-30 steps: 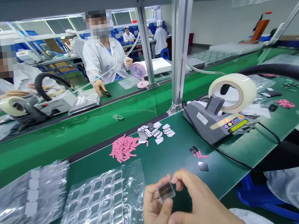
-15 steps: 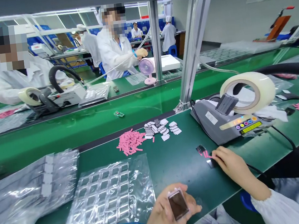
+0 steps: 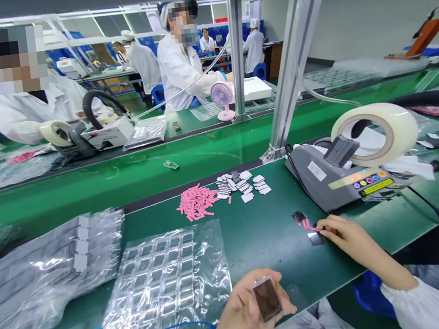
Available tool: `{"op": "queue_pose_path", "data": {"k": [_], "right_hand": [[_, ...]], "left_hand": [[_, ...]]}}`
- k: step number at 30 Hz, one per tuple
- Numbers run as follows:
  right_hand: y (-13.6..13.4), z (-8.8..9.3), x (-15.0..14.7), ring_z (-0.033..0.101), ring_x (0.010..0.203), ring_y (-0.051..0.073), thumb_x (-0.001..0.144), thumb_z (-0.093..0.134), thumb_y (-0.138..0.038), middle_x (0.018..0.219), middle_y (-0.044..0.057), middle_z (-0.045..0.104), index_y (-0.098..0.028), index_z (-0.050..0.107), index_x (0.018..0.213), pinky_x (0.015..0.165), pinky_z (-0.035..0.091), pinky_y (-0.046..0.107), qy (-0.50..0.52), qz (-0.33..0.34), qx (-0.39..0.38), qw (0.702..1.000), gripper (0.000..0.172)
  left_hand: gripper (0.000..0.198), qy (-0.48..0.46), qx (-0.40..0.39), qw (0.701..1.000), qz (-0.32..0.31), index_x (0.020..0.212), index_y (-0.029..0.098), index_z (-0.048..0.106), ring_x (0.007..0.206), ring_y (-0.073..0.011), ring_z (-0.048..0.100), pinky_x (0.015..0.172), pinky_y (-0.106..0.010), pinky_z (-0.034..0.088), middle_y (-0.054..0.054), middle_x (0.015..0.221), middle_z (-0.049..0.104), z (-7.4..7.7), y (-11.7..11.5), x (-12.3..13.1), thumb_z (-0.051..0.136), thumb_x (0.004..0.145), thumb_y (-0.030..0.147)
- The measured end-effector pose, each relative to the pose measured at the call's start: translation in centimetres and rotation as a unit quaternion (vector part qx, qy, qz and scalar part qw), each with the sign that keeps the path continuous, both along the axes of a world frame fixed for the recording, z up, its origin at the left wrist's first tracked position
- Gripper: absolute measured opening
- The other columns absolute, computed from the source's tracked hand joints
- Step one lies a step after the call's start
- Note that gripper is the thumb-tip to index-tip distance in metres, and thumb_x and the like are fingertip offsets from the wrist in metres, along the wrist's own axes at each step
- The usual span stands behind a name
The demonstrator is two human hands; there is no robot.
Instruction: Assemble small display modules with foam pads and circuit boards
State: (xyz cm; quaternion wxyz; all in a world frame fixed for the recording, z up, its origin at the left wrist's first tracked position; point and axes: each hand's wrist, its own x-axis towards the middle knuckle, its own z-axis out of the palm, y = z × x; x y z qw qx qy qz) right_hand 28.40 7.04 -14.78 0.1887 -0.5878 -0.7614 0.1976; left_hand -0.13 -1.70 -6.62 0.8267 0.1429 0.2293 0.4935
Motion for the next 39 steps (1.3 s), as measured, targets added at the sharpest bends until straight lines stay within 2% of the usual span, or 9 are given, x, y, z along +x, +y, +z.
{"op": "queue_pose_path", "data": {"k": [4,7,11,14,17,28,30,34,39], "right_hand": [[0.3,-0.3,-0.2,0.057,0.059,0.016,0.087,0.045,-0.036,0.074,0.001,0.058,-0.025,0.061,0.08,0.055,0.043,0.027,0.005,-0.015,0.037,0.999,0.02],[-0.1,1.0,-1.1,0.058,0.063,0.018,0.088,0.041,-0.034,0.078,0.003,0.06,-0.024,0.057,0.078,0.055,0.042,0.028,0.014,-0.041,0.081,0.996,0.021],[-3.1,6.4,-4.3,0.057,0.071,0.018,0.089,0.039,-0.028,0.075,0.002,0.059,-0.025,0.048,0.078,0.064,0.043,0.03,0.043,-0.044,0.142,0.988,0.015],[-5.4,10.8,-7.9,0.052,0.06,0.016,0.08,0.047,-0.015,0.062,-0.003,0.055,-0.027,0.047,0.079,0.077,0.039,0.037,0.049,0.082,0.259,0.961,0.011],[-6.1,13.0,-10.7,0.049,0.056,0.013,0.077,0.046,-0.009,0.059,-0.005,0.056,-0.024,0.047,0.075,0.087,0.034,0.041,0.012,0.153,0.28,0.948,0.016],[-5.6,11.8,-12.0,0.048,0.067,0.013,0.083,0.048,-0.009,0.067,-0.004,0.054,-0.022,0.052,0.078,0.095,0.029,0.045,0.048,0.181,0.209,0.96,0.014],[-5.5,11.4,-12.4,0.048,0.068,0.013,0.082,0.049,-0.008,0.068,-0.004,0.052,-0.022,0.052,0.075,0.088,0.036,0.04,0.111,0.164,0.155,0.968,0.015],[-4.6,11.0,-13.3,0.05,0.068,0.011,0.071,0.051,-0.003,0.071,-0.004,0.049,-0.021,0.048,0.069,0.06,0.04,0.022,0.19,0.145,-0.052,0.97,0.018],[0.0,10.1,-15.3,0.055,0.07,0.01,0.081,0.051,-0.013,0.073,-0.004,0.056,-0.02,0.052,0.075,0.065,0.047,0.021,0.175,0.176,-0.153,0.957,0.009]], "left_hand": [[0.041,0.007,-0.004,1.0,0.002,0.097,0.013,0.071,0.074,-0.0173,0.061,0.077,-0.033,0.043,-0.007,0.073,0.07,-0.1,-0.2,0.1,0.073,0.068,0.043],[0.042,0.025,-0.004,1.0,0.009,0.098,0.013,0.071,0.073,-0.0171,0.061,0.075,-0.032,0.043,-0.007,0.071,0.07,0.1,-0.3,0.4,0.074,0.068,0.043],[0.042,0.073,-0.009,0.997,-0.002,0.098,0.014,0.073,0.073,-0.0165,0.061,0.077,-0.03,0.043,-0.007,0.072,0.071,0.4,-0.2,0.8,0.074,0.067,0.043],[0.042,0.079,-0.02,0.997,-0.018,0.096,0.016,0.074,0.074,-0.0155,0.061,0.076,-0.026,0.043,-0.006,0.075,0.072,0.5,0.1,1.2,0.077,0.064,0.042],[0.042,0.078,-0.027,0.996,-0.036,0.095,0.018,0.074,0.079,-0.0171,0.062,0.078,-0.027,0.043,-0.006,0.083,0.073,0.7,0.3,1.5,0.079,0.06,0.041],[0.044,0.081,-0.013,0.994,-0.067,0.096,0.013,0.073,0.079,-0.0192,0.06,0.078,-0.03,0.043,-0.007,0.081,0.07,1.0,0.2,1.2,0.075,0.065,0.045],[0.044,0.073,-0.04,0.995,-0.054,0.094,0.014,0.073,0.079,-0.018,0.059,0.079,-0.029,0.042,-0.006,0.08,0.069,0.5,0.0,0.9,0.078,0.062,0.043],[0.038,0.038,-0.087,0.994,-0.051,0.085,0.011,0.073,0.072,-0.0143,0.058,0.074,-0.028,0.042,-0.006,0.075,0.067,-0.9,-0.4,0.0,0.079,0.061,0.04],[0.036,-0.043,-0.121,0.991,-0.025,0.094,0.013,0.071,0.065,-0.0122,0.058,0.073,-0.03,0.043,-0.005,0.071,0.067,-1.9,-0.7,-1.5,0.074,0.069,0.039]]}}
